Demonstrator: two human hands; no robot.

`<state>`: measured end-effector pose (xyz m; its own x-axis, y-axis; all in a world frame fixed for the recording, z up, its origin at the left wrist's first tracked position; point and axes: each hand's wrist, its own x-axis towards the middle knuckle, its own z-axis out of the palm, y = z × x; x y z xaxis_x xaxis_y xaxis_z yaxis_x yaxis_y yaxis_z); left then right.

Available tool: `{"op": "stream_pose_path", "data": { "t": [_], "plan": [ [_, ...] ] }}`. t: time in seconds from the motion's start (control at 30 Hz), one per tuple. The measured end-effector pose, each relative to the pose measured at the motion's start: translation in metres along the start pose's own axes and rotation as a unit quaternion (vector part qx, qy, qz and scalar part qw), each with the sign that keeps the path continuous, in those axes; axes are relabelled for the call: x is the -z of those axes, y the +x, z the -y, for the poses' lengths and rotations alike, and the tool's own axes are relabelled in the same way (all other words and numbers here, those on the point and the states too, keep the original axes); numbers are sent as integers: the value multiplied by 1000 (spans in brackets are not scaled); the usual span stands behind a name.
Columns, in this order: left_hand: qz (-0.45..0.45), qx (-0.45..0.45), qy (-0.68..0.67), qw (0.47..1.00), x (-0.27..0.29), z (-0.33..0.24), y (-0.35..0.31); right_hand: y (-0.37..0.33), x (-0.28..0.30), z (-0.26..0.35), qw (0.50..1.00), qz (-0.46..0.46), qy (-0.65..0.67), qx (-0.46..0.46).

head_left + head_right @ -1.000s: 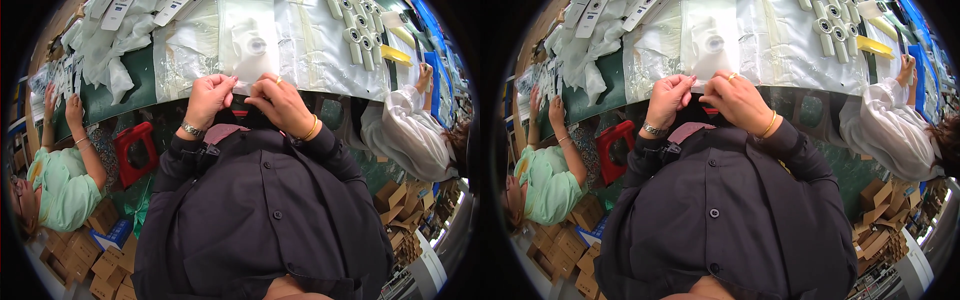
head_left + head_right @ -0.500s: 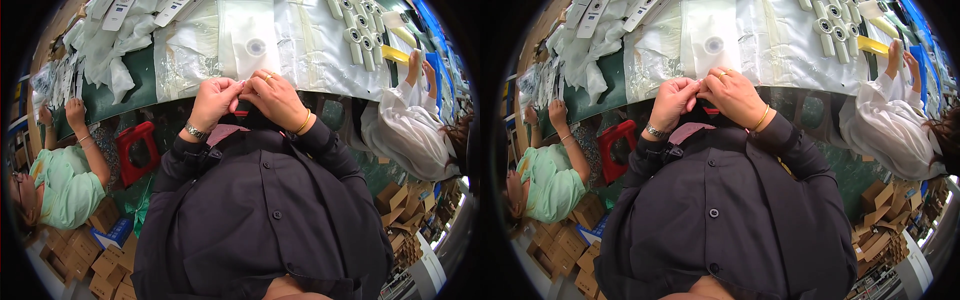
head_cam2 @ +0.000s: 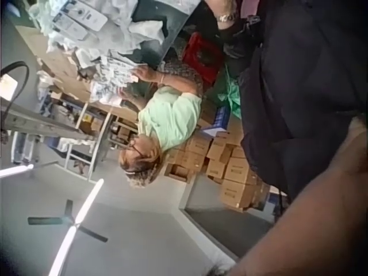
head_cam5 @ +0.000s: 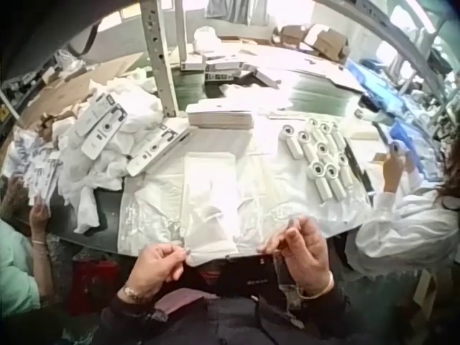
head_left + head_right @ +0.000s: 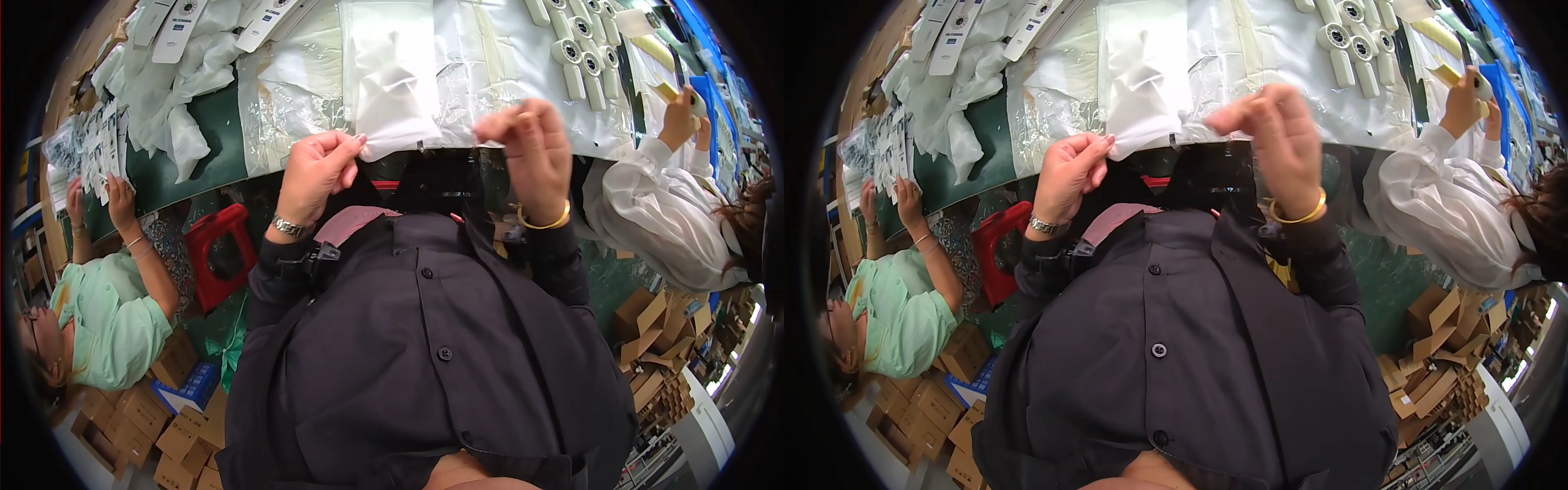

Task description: The person picks up a white plastic part and places it inside a clear plastic bag, folds the top of the bag over, and seals it with a piece of tape. They then set the packaged component aside and reach for another white plastic part and a bag to repeat the process.

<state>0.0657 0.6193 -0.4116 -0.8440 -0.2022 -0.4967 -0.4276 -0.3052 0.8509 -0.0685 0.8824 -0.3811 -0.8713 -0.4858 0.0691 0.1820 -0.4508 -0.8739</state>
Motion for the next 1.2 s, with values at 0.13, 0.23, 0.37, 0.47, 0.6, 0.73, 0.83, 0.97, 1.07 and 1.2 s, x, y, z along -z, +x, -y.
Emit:
{"op": "stream_pose_path", "data": {
  "t": [0.13, 0.23, 0.37, 0.47, 0.6, 0.73, 0.83, 0.97, 1.07, 1.2],
  "plan": [
    [5, -16, 41, 999, 20, 0, -5, 4, 52, 16, 999, -44, -25, 12],
    [3, -40, 70, 997, 26, 3, -6, -2, 50, 13, 767, -60, -627, 124],
    [-144, -304, 231, 913, 10, -4, -4, -1, 24, -14, 689, 53, -678, 249],
    [-152, -497, 538, 663, 5, -10, 8, -7, 10, -37, 712, 90, -655, 237],
    [-94, -515, 532, 666, -2, -1, 18, 3, 5, -52, 708, 155, -632, 274],
    [-60, -534, 491, 686, 0, 2, 29, 14, 2, -55, 723, 179, -600, 293],
    [-115, -514, 415, 742, -15, -7, 25, 21, -6, -56, 792, 99, -543, 262],
    [-205, -438, 293, 825, -28, 1, 38, 34, -6, -68, 857, 37, -486, 167],
    [-238, -375, 222, 868, -30, 3, 50, 41, -10, -73, 865, 7, -475, 159],
    [-250, -295, 175, 906, -34, 4, 59, 43, -11, -81, 847, -13, -496, 189]
  ]
}}
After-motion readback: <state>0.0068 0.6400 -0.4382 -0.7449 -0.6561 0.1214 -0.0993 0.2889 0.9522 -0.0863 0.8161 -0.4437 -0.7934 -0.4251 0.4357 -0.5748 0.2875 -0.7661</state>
